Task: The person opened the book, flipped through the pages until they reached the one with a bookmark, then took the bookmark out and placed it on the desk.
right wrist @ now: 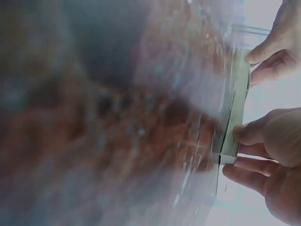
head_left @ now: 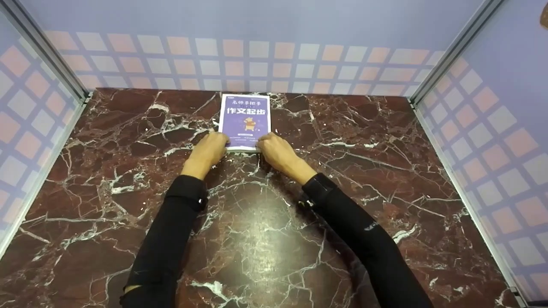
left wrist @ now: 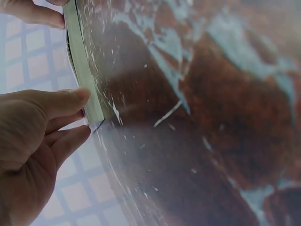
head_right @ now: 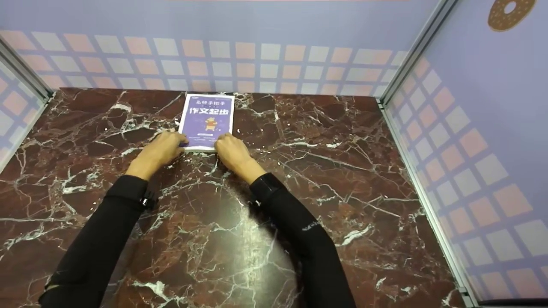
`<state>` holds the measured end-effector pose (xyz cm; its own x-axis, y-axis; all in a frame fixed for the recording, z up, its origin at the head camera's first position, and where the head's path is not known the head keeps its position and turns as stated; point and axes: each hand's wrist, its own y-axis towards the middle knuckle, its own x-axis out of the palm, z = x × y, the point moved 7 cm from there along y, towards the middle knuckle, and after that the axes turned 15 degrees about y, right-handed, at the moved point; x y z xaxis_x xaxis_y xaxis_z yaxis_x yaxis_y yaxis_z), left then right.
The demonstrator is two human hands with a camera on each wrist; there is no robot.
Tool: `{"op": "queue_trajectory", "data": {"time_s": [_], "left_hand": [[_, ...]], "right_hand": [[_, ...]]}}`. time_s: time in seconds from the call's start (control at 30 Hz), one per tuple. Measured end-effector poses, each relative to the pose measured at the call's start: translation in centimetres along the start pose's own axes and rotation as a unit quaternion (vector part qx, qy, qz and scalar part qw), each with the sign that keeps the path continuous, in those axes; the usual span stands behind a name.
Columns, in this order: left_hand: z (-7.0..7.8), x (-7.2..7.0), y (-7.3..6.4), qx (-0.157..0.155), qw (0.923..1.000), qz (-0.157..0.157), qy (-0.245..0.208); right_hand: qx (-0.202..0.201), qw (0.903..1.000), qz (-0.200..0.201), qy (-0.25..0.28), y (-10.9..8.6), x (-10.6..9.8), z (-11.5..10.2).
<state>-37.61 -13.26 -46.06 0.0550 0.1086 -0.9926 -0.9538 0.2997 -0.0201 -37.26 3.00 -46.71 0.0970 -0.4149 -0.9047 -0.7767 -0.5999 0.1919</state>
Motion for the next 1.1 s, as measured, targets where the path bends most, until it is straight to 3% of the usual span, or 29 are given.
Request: {"op": "queue_trajectory", "data": {"time_s": [0.2, 0.37, 0.67, 1.1], "left_hand": [[1.4, 0.1, -0.6, 0.030, 0.9994, 0.004, 0.018], [2.7, 0.0, -1.3, 0.059, 0.9976, 0.024, 0.030], [4.8, 0.3, -3.0, 0.082, 0.9949, 0.038, 0.045], [8.1, 0.4, -5.0, 0.130, 0.9870, 0.072, 0.061]], "right_hand": [[0.007, 0.9997, -0.015, 0.017, -1.4, -0.5, 0.1], [-0.013, 0.9994, -0.012, 0.031, -2.5, -1.1, 0.1], [-0.038, 0.9985, -0.014, 0.037, -5.0, -1.4, -0.2], [-0.029, 0.9979, -0.028, 0.052, -8.6, -2.7, -0.6]]}}
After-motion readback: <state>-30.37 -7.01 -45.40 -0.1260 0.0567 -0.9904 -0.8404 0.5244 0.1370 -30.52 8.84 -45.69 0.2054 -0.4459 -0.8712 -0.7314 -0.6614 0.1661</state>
